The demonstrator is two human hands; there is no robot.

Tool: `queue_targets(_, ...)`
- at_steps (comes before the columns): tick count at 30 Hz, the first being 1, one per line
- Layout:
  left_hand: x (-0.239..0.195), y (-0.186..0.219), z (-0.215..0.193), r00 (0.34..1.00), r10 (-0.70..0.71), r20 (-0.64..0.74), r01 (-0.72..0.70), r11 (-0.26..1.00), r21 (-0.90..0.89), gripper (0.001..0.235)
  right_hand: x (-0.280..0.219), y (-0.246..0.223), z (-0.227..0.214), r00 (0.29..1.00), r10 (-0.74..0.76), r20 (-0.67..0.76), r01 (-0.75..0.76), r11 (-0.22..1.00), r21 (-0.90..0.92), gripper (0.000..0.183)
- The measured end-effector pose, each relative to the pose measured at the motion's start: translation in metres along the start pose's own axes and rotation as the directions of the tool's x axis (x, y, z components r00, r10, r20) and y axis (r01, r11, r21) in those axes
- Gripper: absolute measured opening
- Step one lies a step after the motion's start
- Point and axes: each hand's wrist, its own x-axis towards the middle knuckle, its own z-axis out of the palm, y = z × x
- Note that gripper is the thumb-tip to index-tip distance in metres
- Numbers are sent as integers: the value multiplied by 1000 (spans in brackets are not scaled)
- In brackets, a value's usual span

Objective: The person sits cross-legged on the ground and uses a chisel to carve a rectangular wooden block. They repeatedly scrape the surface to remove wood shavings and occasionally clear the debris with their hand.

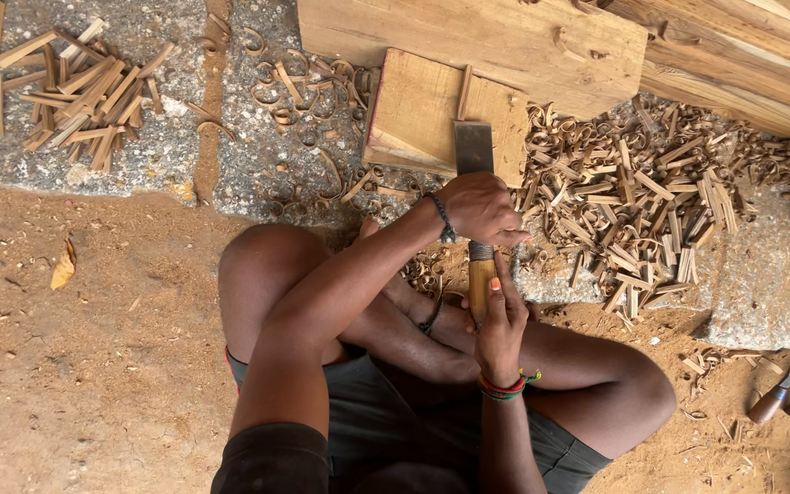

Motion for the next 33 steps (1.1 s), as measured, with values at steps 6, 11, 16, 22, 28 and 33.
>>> queue_targets(6, -1, 3, -5, 1000, 1, -15, -1, 1000, 3, 58, 1, 1, -3, 1000, 25, 3, -25, 999, 30, 57)
queue_targets(11, -1, 2, -4, 999, -6, -41, 5, 999, -35, 55, 0, -3, -1, 1000, 11, 4, -12, 997, 70, 55)
queue_targets(16, -1, 1, -4, 998, 1, -56, -4, 998, -56, 53, 2, -5, -1, 1000, 9, 20, -10, 997, 74, 54)
queue_targets(22, 3, 0, -7, 986, -135, 99, 146, 982, -117, 59, 3, -4, -1, 997, 56, 46, -62, 987, 146, 55)
queue_targets(28, -1, 0, -18, 941, -254, 223, 265, 964, -21, 74, -2, -5, 19, 999, -15, 45, 13, 999, 41, 58)
queue_targets(33, 0, -3, -19, 973, -231, 24, 231, 951, -205, 57, -6, -8, 24, 999, -27, 38, 27, 1000, 4, 60)
